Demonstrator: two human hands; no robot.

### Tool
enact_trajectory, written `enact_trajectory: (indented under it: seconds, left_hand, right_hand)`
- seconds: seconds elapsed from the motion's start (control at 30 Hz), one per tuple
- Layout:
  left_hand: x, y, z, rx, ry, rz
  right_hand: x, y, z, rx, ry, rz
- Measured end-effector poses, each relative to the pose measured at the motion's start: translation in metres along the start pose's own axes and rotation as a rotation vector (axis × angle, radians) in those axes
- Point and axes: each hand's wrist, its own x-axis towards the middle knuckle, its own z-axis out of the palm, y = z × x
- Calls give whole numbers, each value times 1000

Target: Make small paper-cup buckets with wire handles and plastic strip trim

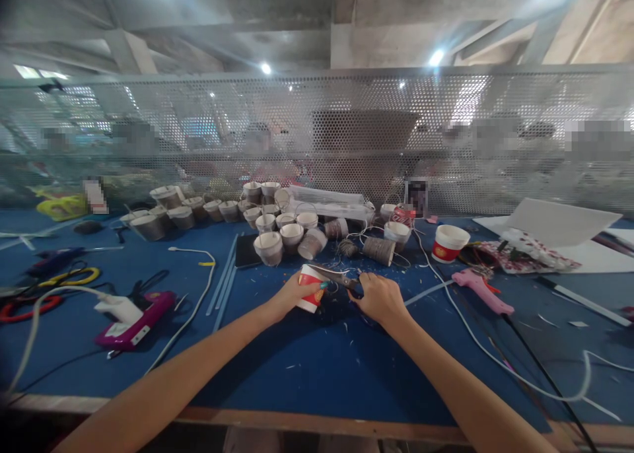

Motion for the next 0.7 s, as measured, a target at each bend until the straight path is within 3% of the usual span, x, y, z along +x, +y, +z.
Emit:
enact_trajectory:
  seconds: [0.2, 0.37, 0.53, 0.7]
  left_hand:
    - [-8, 8, -1, -322, -134, -227]
    - [-6, 11, -7, -312, -179, -334]
    - [-2, 8, -10, -103, -87, -243]
    - [-2, 6, -8, -13, -74, -169]
  right_hand:
    - [2, 0, -1, -26, 44, 16]
    - [2, 3, 1, -29, 117, 38]
    - [3, 5, -1, -35, 63, 24]
    - [3, 3, -4, -10, 6, 37]
